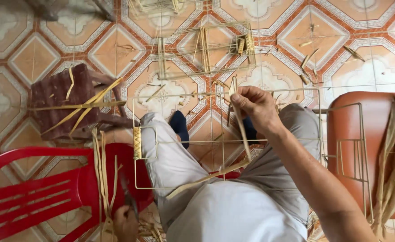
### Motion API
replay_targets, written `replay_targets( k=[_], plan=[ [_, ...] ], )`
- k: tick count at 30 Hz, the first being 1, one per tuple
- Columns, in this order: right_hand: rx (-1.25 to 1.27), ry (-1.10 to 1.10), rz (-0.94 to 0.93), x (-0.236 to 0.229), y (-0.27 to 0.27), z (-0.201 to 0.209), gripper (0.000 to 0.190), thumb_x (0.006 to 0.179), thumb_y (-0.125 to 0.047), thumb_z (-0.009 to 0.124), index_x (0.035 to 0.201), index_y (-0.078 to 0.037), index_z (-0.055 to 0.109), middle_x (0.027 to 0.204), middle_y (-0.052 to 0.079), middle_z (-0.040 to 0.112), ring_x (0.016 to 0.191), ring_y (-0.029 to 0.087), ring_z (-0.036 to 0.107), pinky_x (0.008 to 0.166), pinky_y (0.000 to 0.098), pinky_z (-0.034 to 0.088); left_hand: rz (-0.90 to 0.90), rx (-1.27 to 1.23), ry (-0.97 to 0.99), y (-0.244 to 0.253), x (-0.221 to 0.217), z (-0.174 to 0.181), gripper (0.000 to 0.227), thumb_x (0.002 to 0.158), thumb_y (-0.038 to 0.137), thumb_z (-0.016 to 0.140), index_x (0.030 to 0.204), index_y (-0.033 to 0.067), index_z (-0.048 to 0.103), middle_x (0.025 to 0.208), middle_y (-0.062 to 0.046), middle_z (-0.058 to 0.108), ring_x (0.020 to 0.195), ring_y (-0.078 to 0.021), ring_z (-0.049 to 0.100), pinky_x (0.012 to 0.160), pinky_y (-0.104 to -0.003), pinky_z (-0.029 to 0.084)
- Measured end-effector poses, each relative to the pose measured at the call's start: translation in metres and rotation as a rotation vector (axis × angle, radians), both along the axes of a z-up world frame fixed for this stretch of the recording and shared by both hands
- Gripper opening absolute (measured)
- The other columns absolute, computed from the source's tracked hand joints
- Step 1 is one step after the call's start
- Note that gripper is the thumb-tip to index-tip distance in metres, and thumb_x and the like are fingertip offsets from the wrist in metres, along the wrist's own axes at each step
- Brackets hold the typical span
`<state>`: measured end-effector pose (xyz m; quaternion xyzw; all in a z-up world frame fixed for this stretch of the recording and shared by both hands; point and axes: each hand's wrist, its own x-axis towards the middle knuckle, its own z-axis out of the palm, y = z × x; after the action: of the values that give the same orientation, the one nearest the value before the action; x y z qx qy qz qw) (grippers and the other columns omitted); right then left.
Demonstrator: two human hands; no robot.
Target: Constructing a complex wooden frame structure by weaving and tying flexible wood strips.
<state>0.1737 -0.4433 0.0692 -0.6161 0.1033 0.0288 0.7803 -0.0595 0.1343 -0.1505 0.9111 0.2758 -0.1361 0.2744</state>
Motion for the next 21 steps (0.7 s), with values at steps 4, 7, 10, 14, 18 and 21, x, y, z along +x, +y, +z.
replay_targets(
  k=[4, 7, 10, 14, 18, 21],
  plan=[
    [0.08, -0.024, 0.024, -0.001, 0.0, -0.005, 0.016, 0.096, -0.02, 0.073, 0.097, -0.004, 0.073, 0.081, 0.004, 0.072, 0.069, 0.011, 0.067, 0.063, 0.0279, 0.058, 0.195, -0.171, -0.336, -0.002, -0.012, 0.032, 0.022, 0.094, 0.014, 0.066, 0.105, -0.0049, 0.062, 0.094, -0.021, 0.069, 0.081, -0.0251, 0.067, 0.069, -0.036, 0.053],
    [0.132, -0.022, 0.035, -0.002, 0.004, -0.005, 0.015, 0.097, -0.019, 0.072, 0.097, -0.004, 0.071, 0.085, 0.005, 0.073, 0.076, 0.013, 0.071, 0.069, 0.0299, 0.062, 0.216, -0.269, -0.655, -0.118, 0.059, 0.165, 0.039, 0.089, 0.01, 0.072, 0.116, -0.0061, 0.049, 0.1, -0.016, 0.066, 0.083, -0.0167, 0.066, 0.068, -0.028, 0.057],
    [0.12, -0.053, 0.029, -0.002, 0.007, -0.003, 0.013, 0.097, -0.017, 0.071, 0.096, -0.004, 0.069, 0.085, 0.005, 0.073, 0.078, 0.013, 0.072, 0.071, 0.0304, 0.063, -0.022, -0.317, -0.763, -0.215, 0.084, 0.257, 0.059, 0.08, 0.003, 0.079, 0.128, -0.0076, 0.047, 0.097, -0.013, 0.067, 0.082, -0.0177, 0.068, 0.069, -0.028, 0.059],
    [0.079, -0.065, 0.01, -0.006, 0.007, 0.007, 0.014, 0.096, -0.015, 0.074, 0.095, -0.003, 0.067, 0.085, 0.007, 0.073, 0.076, 0.014, 0.072, 0.071, 0.0297, 0.063, -0.36, -0.67, -0.441, -0.298, 0.13, 0.276, 0.044, 0.091, 0.0, 0.069, 0.134, -0.0013, 0.06, 0.079, -0.009, 0.066, 0.065, -0.0214, 0.065, 0.055, -0.033, 0.053],
    [0.07, -0.033, -0.015, -0.01, 0.007, 0.016, 0.015, 0.094, -0.016, 0.074, 0.095, -0.002, 0.069, 0.085, 0.007, 0.074, 0.075, 0.015, 0.073, 0.068, 0.0299, 0.063, -0.634, -0.49, -0.657, -0.345, 0.169, 0.275, 0.049, 0.088, -0.003, 0.063, 0.136, -0.0033, 0.054, 0.097, -0.012, 0.067, 0.079, -0.0199, 0.073, 0.064, -0.033, 0.06],
    [0.125, -0.014, -0.031, -0.008, 0.004, 0.008, 0.017, 0.093, -0.016, 0.075, 0.095, 0.0, 0.07, 0.084, 0.008, 0.074, 0.073, 0.016, 0.073, 0.067, 0.0307, 0.064, -0.776, -0.352, -0.51, -0.356, 0.184, 0.264, 0.049, 0.094, 0.004, 0.065, 0.138, -0.0045, 0.047, 0.097, -0.017, 0.067, 0.084, -0.0278, 0.07, 0.069, -0.038, 0.058]
  ],
)
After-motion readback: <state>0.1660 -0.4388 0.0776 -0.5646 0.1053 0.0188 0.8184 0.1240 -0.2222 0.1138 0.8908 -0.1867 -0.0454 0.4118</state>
